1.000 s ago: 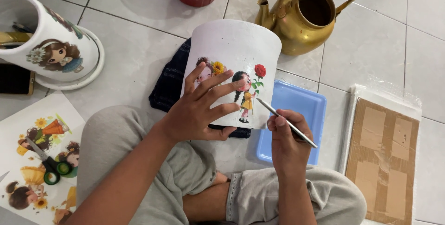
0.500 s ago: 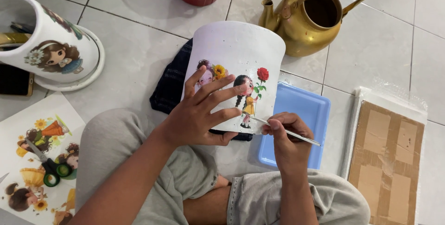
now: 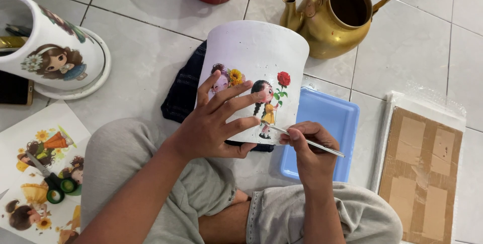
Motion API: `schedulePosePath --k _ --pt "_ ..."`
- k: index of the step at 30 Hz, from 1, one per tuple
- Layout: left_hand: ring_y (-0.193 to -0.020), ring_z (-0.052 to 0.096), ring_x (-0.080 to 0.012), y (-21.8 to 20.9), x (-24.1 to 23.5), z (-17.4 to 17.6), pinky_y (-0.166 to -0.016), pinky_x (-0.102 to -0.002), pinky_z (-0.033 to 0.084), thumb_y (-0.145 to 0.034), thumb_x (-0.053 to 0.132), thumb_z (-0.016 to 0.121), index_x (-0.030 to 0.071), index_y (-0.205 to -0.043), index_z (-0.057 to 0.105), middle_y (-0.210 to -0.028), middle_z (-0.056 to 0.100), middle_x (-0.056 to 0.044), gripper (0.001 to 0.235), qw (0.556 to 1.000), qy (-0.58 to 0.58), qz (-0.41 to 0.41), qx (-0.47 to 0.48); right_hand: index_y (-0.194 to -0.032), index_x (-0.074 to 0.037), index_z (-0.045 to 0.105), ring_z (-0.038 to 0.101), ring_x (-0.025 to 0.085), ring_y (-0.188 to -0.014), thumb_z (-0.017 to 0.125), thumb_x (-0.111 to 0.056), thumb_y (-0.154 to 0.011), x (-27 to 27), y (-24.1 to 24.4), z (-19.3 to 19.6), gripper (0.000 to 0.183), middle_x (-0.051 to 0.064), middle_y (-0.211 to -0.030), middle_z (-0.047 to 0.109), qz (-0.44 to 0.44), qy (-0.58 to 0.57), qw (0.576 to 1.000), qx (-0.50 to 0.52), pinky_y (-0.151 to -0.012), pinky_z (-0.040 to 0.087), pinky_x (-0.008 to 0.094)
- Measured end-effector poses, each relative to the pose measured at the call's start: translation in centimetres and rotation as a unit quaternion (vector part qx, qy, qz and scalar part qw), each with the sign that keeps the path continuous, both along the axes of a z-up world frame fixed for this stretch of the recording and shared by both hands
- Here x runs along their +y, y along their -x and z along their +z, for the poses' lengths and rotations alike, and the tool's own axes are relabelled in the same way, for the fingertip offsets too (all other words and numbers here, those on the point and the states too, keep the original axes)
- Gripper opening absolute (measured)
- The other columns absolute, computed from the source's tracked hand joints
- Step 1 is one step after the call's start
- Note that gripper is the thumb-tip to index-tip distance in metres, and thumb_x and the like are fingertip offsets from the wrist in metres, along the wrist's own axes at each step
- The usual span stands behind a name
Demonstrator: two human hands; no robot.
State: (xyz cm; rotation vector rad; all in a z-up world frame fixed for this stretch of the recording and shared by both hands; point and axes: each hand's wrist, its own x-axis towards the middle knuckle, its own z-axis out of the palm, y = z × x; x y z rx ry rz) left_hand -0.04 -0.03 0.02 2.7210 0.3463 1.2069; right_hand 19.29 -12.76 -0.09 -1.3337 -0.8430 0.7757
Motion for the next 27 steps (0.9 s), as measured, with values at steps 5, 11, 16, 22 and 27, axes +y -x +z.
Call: schedulePosePath --k 5,11,16,22,27 --pt "-0.133 0.048 -0.0307 0.04 0.0 0.02 -0.112 -0.063 0.023 -0.092 0.043 0.065 0.018 -0.107 0.055 -0.139 0.054 -0.008 0.031 1.0 0.001 0.0 0.002 -0.079 -0.002 0.062 0.066 0.019 -0.068 0.068 -0.013 -0.089 0.04 0.06 0.12 0.016 0.012 -0.074 0.065 0.002 -0.004 1.0 -0.012 -0.063 0.06 0.029" --pt "-0.133 0.048 -0.0307 0.08 -0.04 0.12 -0.111 -0.063 0.023 -0.092 0.044 0.064 0.018 -0.107 0.055 -0.139 0.053 -0.008 0.032 1.0 0.002 0.002 0.005 -0.077 -0.002 0.061 0.066 0.019 -0.066 0.069 -0.016 -0.088 0.03 -0.05 0.06 0.02 0.012 -0.073 0.065 -0.005 0.004 1.0 -0.024 -0.062 0.059 0.028" --pt "-0.133 0.049 -0.0308 0.06 -0.05 0.14 -0.111 -0.062 0.023 -0.093 0.043 0.064 0.018 -0.109 0.055 -0.138 0.054 -0.008 0.031 1.0 -0.001 0.002 0.001 -0.077 -0.003 0.061 0.066 0.019 -0.065 0.069 -0.018 -0.088 0.01 -0.22 -0.07 0.021 0.011 -0.072 0.065 -0.006 0.01 0.999 -0.03 -0.062 0.058 0.027" --pt "-0.133 0.048 -0.0306 0.05 -0.02 0.19 -0.111 -0.063 0.023 -0.093 0.043 0.063 0.018 -0.108 0.055 -0.138 0.054 -0.008 0.031 1.0 0.002 -0.002 -0.002 -0.077 -0.003 0.06 0.065 0.019 -0.064 0.068 -0.018 -0.089 0.04 -0.2 -0.02 0.021 0.012 -0.072 0.064 -0.002 0.003 1.0 -0.023 -0.061 0.056 0.027" --pt "-0.133 0.049 -0.0303 0.14 -0.02 0.09 -0.111 -0.063 0.025 -0.093 0.042 0.066 0.021 -0.122 0.056 -0.14 0.052 -0.008 0.036 1.0 -0.02 0.003 0.009 -0.078 -0.003 0.059 0.067 0.02 -0.065 0.067 -0.012 -0.089 -0.15 0.31 0.54 0.016 0.012 -0.072 0.065 -0.023 0.011 0.997 -0.072 -0.061 0.06 0.028"
